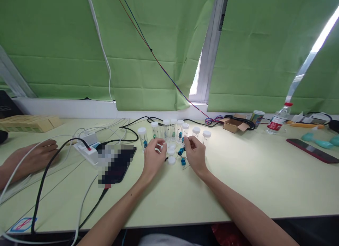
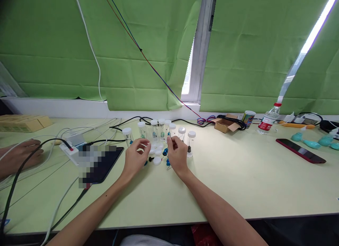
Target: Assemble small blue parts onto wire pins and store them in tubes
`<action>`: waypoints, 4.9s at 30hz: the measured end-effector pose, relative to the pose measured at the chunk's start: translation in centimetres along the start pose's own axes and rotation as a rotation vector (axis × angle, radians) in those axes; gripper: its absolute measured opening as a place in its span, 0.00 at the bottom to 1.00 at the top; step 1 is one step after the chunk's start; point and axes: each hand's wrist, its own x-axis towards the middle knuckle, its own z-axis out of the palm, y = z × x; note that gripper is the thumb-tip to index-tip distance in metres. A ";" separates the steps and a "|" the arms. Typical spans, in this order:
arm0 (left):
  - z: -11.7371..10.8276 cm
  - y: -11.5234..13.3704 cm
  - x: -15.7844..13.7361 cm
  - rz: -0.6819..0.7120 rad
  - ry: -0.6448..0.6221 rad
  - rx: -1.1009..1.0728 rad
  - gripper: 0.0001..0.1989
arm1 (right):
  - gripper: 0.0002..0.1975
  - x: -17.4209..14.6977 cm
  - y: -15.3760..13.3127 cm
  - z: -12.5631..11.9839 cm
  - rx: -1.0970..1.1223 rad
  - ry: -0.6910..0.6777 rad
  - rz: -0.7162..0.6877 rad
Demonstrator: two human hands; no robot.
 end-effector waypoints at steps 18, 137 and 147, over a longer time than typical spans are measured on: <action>0.9 -2.9 1.6 -0.090 0.025 0.265 0.17 | 0.18 -0.5 0.5 0.4 0.006 -0.115 -0.035; 0.6 -1.1 0.0 0.256 0.032 0.121 0.06 | 0.24 0.5 -0.4 -0.1 0.839 -0.608 0.596; 0.7 -1.3 -0.2 0.242 0.019 0.103 0.07 | 0.21 0.2 0.2 0.1 0.819 -0.593 0.556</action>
